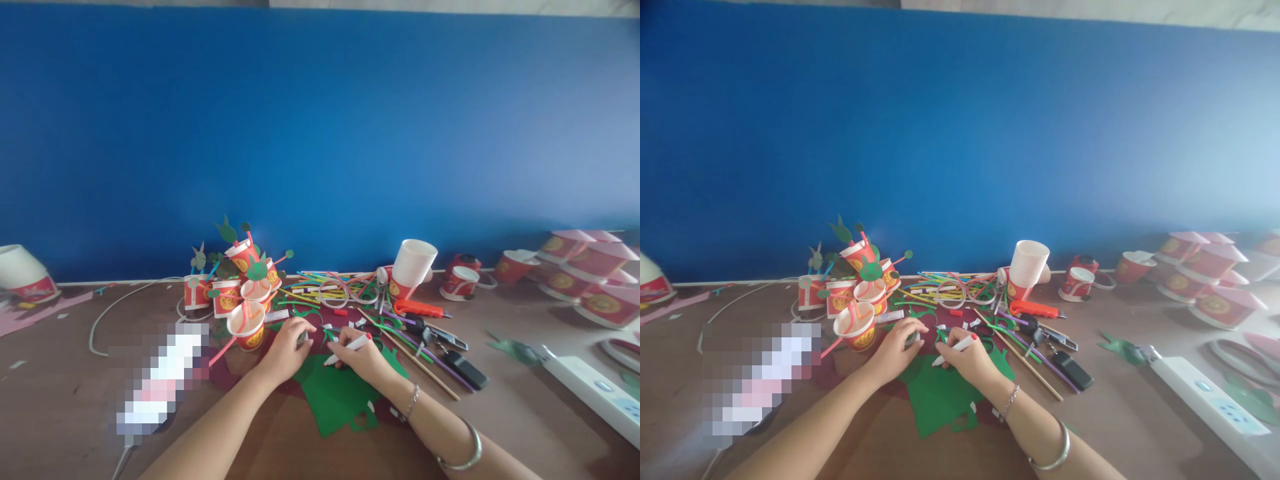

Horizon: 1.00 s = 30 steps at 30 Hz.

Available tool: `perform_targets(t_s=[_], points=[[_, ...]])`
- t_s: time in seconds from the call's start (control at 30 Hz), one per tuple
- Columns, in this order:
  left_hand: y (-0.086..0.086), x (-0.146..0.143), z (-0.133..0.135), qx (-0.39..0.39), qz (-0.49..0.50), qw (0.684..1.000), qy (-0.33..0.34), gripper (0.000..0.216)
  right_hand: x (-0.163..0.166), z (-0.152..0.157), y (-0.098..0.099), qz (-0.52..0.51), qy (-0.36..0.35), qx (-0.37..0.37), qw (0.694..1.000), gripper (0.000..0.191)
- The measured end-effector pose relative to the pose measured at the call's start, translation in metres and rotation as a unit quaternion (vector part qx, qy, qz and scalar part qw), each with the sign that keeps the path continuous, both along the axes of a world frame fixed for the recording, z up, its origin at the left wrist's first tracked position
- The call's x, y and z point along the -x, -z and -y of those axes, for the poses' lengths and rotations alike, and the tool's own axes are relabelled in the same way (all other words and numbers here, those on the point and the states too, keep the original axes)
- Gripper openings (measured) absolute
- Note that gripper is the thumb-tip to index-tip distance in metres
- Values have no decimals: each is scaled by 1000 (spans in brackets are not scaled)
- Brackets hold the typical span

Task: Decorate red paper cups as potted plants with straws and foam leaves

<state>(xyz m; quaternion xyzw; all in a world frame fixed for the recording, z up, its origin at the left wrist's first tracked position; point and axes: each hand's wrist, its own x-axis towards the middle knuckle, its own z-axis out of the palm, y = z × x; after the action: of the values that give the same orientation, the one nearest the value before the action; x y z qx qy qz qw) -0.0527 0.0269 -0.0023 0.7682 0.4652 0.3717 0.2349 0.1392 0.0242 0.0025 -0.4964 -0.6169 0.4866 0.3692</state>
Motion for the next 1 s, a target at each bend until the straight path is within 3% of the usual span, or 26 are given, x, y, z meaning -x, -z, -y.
perform_targets(t_s=[1.0], points=[[4,1,-2,2,4,1000,6,18,-2,-1,3,46,23,-57,997,26]])
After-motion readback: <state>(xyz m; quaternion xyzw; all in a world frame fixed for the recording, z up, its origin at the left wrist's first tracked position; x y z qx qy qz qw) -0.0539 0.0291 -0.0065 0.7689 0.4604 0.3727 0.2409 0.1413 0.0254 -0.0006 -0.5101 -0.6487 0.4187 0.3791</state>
